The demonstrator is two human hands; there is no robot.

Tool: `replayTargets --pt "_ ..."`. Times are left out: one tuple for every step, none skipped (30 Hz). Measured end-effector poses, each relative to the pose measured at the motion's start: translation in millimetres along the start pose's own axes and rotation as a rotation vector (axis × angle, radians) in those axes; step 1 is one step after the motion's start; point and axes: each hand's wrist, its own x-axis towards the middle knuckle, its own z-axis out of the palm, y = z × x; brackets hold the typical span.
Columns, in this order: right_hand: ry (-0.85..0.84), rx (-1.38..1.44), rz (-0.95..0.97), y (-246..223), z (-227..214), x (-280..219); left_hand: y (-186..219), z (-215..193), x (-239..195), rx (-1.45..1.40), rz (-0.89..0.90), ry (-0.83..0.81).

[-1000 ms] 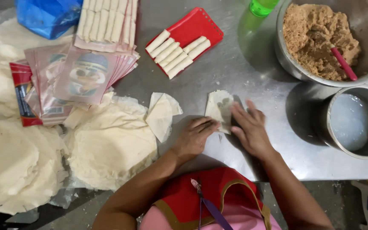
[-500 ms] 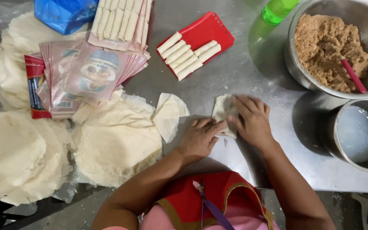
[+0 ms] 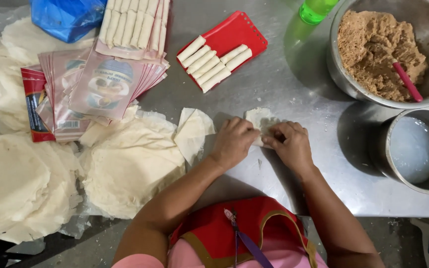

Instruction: The person is assembling spring rolls by placing filling on a wrapper and rolling it up on a stainless steel table.

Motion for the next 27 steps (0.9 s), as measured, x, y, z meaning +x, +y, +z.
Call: replayTargets --pt "0.005 -0.002 0.004 0 3 1 5 -6 0 -0.003 0.006 -0.001" --pt "0.030 0.029 -0.096 1 5 2 10 -11 0 -0.016 0.051 -0.011" --pt "0.056 0.061 -0.195 1 8 3 15 -17 0 -0.029 0.097 -0.023" --pt "0.061 0.059 -0.191 -7 3 0 13 -13 1 -0.031 0.103 -0.025" --pt "0.011 0.019 -0.214 -16 -2 -4 12 -10 0 -0.015 0.084 -0.070" --pt "-0.039 -0.021 -0.237 -25 -7 -7 10 -7 -1 0.002 0.066 -0.116" --pt "-0.038 -0.022 -0.235 -21 -5 -7 9 -5 0 0.001 0.068 -0.116" --pt "-0.057 -0.061 -0.246 -16 -3 -7 7 -3 2 -0.026 0.054 -0.142" --pt "-0.074 -0.099 -0.258 -12 -2 -7 6 -2 4 -0.051 0.041 -0.167" --pt "-0.072 -0.100 -0.256 -13 -4 -4 6 -8 8 -0.052 0.043 -0.168" --pt "-0.066 0.007 -0.208 -14 -5 -2 5 -14 12 -0.167 0.004 -0.147" --pt "-0.060 0.113 -0.160 -15 -7 1 5 -21 17 -0.282 -0.035 -0.126" --pt "-0.061 0.115 -0.161 -14 -8 4 2 -18 16 -0.281 -0.037 -0.126" --pt "-0.048 0.166 -0.115 -12 -9 6 -2 -16 15 -0.319 -0.041 -0.095" --pt "-0.038 0.218 -0.065 -11 -10 6 -4 -13 13 -0.359 -0.047 -0.068" --pt "-0.042 0.219 -0.063 -10 -9 8 -6 -11 15 -0.361 -0.051 -0.070" --pt "-0.024 0.189 -0.041 -9 -8 11 -8 -10 18 -0.324 -0.071 -0.063" --pt "-0.007 0.158 -0.019 -8 -7 13 -10 -9 21 -0.287 -0.091 -0.056" --pt "-0.006 0.159 -0.020 -5 -6 15 -13 -5 24 -0.286 -0.091 -0.055" --pt "0.020 0.135 -0.010 -2 -4 15 -16 -2 26 -0.242 -0.102 -0.048" --pt "0.048 0.110 -0.002 1 -2 17 -20 1 29 -0.196 -0.112 -0.038" --pt "0.050 0.111 -0.006 4 2 19 -18 1 29 -0.193 -0.110 -0.036" --pt "0.092 0.091 -0.007 7 6 20 -16 1 29 -0.122 -0.077 -0.004" --pt "0.135 0.071 -0.009 10 10 21 -14 2 28 -0.052 -0.044 0.027" --pt "0.138 0.070 -0.009 10 10 18 -13 6 23 -0.052 -0.041 0.028" --pt "0.156 0.035 -0.073 9 10 17 -12 10 17 0.014 0.044 0.050" --pt "0.171 0.003 -0.135 9 10 14 -11 14 10 0.079 0.126 0.069"
